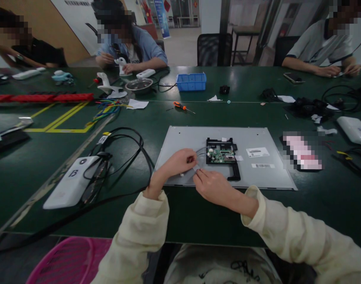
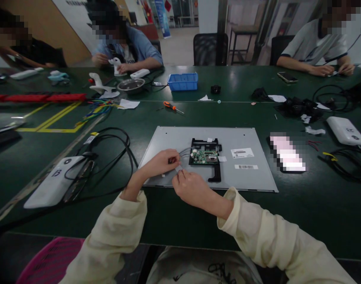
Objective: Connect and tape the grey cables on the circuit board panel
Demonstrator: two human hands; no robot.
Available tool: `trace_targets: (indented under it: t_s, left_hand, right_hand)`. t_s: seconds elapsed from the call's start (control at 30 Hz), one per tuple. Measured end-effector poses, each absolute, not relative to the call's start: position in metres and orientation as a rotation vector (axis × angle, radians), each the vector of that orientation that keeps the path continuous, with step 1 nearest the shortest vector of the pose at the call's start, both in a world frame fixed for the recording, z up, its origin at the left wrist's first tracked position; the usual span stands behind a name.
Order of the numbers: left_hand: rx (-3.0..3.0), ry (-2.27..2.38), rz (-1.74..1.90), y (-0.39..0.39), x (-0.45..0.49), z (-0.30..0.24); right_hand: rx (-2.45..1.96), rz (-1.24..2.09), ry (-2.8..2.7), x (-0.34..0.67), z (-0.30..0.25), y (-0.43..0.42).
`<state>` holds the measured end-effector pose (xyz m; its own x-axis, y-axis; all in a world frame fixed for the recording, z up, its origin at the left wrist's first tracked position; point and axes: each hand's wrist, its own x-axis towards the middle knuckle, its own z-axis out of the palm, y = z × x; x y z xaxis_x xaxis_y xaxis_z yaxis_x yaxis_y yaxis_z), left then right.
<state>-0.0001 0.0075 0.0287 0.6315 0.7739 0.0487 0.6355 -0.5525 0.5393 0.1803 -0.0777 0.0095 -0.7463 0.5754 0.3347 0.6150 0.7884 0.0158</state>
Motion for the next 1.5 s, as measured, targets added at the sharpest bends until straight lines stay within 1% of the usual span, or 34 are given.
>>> trace_targets:
  t_s: [0.17,0.37,0.7,1.5]
  left_hand:
    - [2.398,1.099,0.378,0.006,0.0013,0.0293]
    - [2.413,1.12,0.366,0.0054,0.0022,0.029]
    - [2.441,1.106,0.367,0.0054,0.0028,0.027]
    - [2.482,1.095,0.391,0.006,0.003,0.0236]
  right_hand:
    - [-0.91,-0.208,-2.648,0.1811,0.0075,-0.0777]
    - [-0.926,-0.141,-2.669,0.1819,0.0082,-0.0777]
    - [-0.917,-0.195,-2.664,0.1828,0.008,-0.0773]
    - [-0.934,-0.189,-2.684,0.1833,0.0111,-0.0782]
